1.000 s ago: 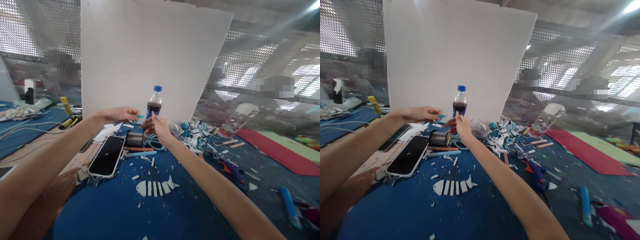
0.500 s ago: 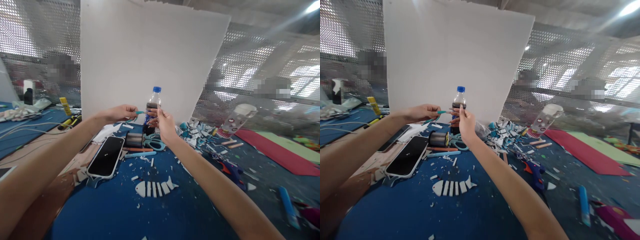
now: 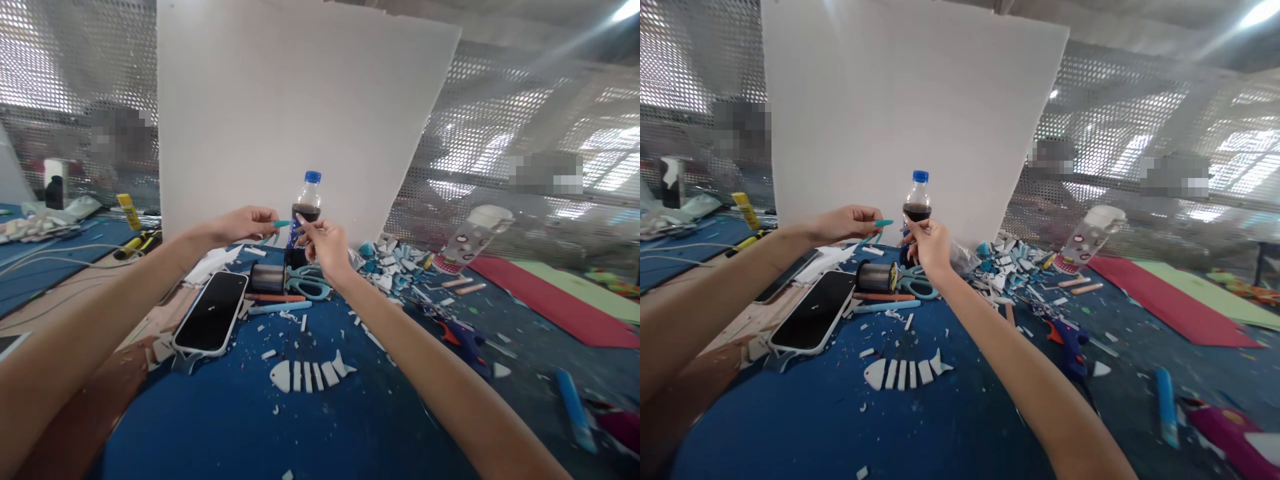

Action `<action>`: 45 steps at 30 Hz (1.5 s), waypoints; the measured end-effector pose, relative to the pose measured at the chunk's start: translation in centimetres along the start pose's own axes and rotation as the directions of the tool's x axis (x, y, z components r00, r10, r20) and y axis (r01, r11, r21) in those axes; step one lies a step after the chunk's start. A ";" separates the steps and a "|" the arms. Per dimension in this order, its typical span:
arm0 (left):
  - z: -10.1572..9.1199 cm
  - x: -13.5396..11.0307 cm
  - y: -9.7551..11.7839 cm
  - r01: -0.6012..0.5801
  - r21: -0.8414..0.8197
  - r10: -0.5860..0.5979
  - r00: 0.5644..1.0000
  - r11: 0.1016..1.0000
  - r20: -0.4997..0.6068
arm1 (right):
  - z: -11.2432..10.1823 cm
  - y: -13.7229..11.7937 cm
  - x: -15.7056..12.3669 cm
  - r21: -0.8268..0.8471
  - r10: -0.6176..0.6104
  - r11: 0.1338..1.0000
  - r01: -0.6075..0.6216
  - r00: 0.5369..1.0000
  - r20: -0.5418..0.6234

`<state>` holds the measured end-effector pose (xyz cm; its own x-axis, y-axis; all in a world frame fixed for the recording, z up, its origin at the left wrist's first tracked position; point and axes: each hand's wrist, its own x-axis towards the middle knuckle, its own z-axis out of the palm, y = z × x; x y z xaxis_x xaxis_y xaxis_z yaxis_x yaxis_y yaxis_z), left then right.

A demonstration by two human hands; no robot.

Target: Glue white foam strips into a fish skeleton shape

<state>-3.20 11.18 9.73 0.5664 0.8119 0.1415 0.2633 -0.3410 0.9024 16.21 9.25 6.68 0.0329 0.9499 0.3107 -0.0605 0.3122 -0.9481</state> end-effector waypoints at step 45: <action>1.7 1.5 -2.0 -0.123 0.026 0.125 0.938 0.992 -0.323 | 1.1 1.7 -1.0 0.129 0.140 0.944 -0.303 0.723 0.676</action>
<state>-1.51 12.30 7.39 0.3122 0.8719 0.3772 0.2119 -0.4510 0.8670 14.98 8.83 4.81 -0.6592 0.7392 0.1382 -0.1958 0.0088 -0.9806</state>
